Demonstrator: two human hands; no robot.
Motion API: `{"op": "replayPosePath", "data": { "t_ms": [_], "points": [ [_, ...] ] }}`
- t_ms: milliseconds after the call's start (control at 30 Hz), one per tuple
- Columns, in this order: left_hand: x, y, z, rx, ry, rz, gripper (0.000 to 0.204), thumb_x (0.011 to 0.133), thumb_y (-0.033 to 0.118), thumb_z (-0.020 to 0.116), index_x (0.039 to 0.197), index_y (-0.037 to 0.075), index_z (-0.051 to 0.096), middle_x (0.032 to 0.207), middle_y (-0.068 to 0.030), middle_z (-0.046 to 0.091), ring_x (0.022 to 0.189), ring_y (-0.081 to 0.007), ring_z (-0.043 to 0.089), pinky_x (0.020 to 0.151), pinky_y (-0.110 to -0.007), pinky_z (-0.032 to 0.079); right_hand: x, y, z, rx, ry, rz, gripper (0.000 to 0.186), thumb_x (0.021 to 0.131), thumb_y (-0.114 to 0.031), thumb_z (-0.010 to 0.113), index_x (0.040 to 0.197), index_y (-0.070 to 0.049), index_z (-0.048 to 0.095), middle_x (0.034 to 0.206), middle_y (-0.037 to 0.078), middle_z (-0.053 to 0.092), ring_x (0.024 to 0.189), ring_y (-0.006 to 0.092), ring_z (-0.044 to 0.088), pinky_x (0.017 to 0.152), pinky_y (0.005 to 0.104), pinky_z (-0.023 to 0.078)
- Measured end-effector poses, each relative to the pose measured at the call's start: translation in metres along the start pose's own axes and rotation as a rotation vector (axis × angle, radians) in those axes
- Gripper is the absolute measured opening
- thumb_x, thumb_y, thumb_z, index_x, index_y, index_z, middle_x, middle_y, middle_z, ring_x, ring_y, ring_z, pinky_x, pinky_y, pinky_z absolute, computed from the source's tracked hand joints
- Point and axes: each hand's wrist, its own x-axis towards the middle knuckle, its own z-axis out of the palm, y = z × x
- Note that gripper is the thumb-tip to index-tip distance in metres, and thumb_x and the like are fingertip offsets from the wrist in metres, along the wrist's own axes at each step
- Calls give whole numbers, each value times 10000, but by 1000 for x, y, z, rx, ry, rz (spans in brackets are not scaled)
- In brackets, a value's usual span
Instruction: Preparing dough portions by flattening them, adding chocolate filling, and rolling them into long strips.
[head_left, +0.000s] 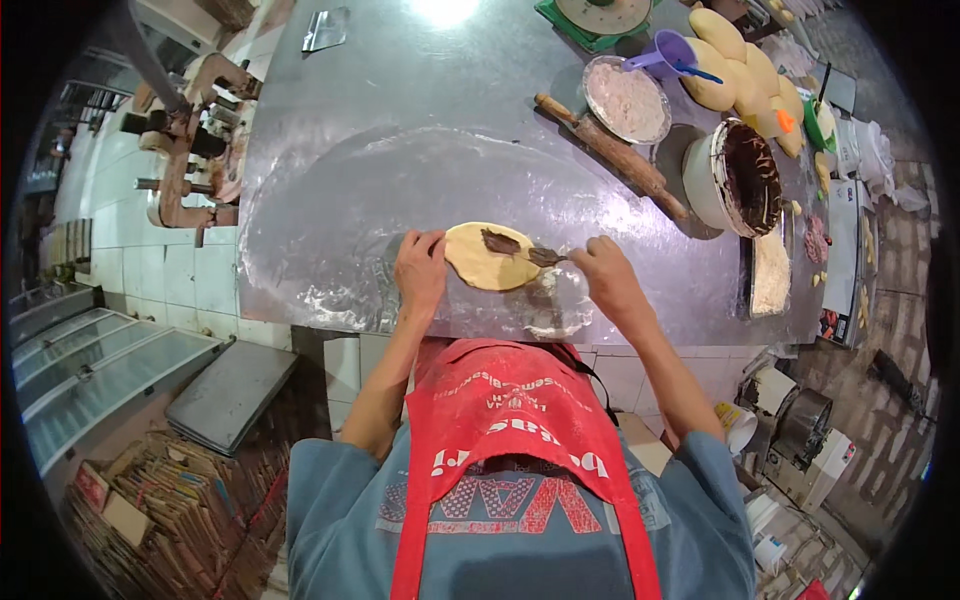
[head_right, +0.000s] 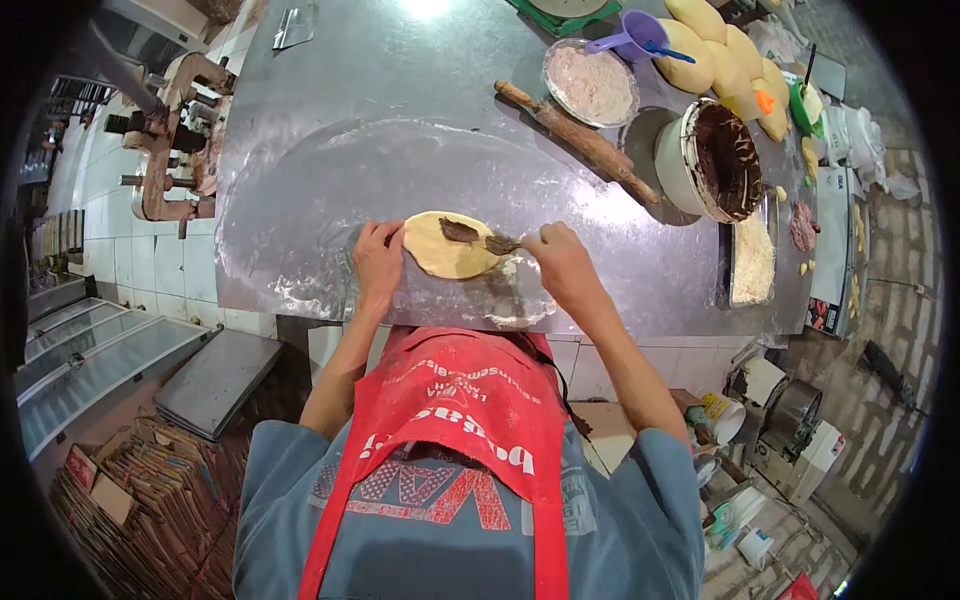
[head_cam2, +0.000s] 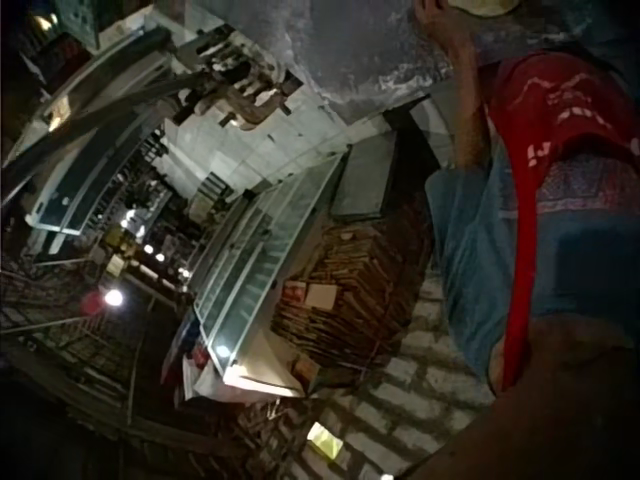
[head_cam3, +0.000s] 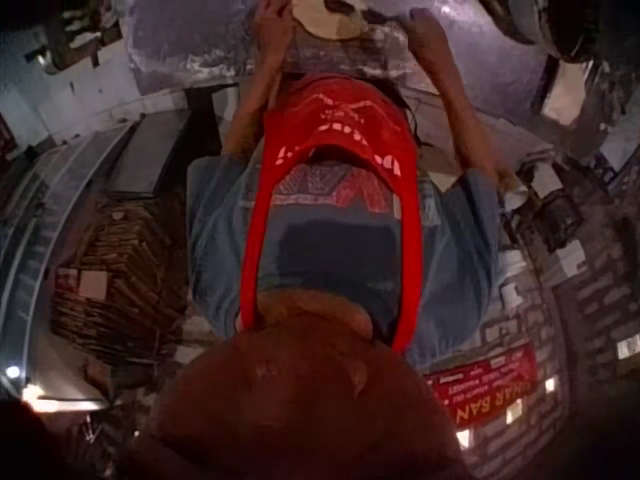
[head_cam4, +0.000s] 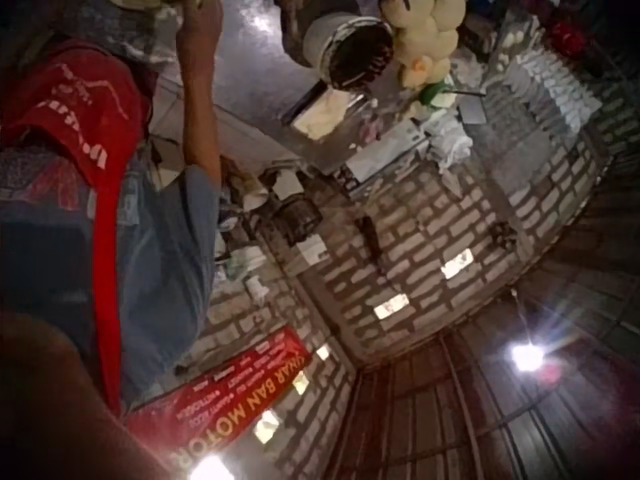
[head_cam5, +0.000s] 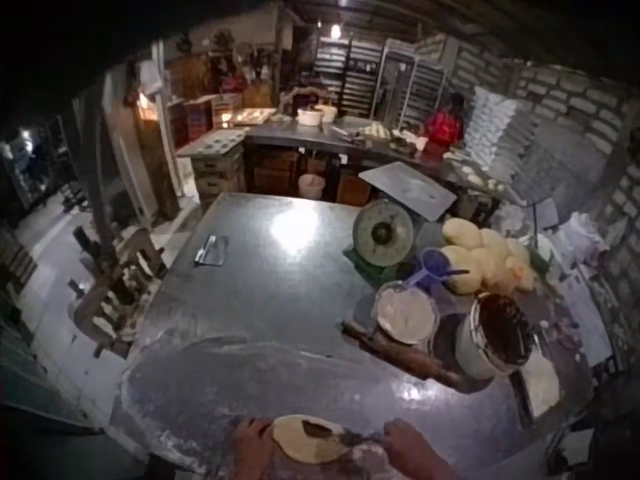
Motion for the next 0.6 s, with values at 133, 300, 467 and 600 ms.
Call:
{"op": "replayPosePath", "data": {
  "t_ms": [133, 300, 467, 600],
  "points": [
    [6, 4, 6, -21, -20, 27, 175, 958, 138, 662, 1058, 33, 759, 938, -144, 674, 861, -336, 669, 787, -415, 528, -12, 4, -66, 257, 201, 277, 68, 882, 11, 611, 950, 5, 605, 834, 192, 561, 837, 380, 576, 743, 468, 464],
    [5, -14, -9, -25, -18, -96, 238, 986, 163, 609, 1120, 11, 733, 1025, -168, 705, 926, -335, 683, 846, -421, 537, -39, 90, -153, -13, 550, 529, 79, 907, -22, 598, 971, 11, 630, 798, 221, 586, 788, 423, 601, 723, 469, 484],
    [28, -1, -6, 125, -53, -68, 254, 987, 139, 607, 1176, 3, 708, 1099, -186, 705, 948, -313, 689, 855, -407, 540, -65, 245, -187, -406, 450, 544, 137, 888, -54, 540, 941, -14, 660, 881, 245, 662, 853, 442, 651, 742, 514, 501],
    [55, 25, 1, 229, -49, -104, 284, 999, 139, 597, 1242, 21, 686, 1131, -164, 712, 978, -283, 684, 863, -399, 538, -38, 323, -134, -413, 84, 510, 144, 867, -152, 612, 841, -41, 700, 842, 227, 676, 812, 442, 663, 739, 536, 535]
  ]
}}
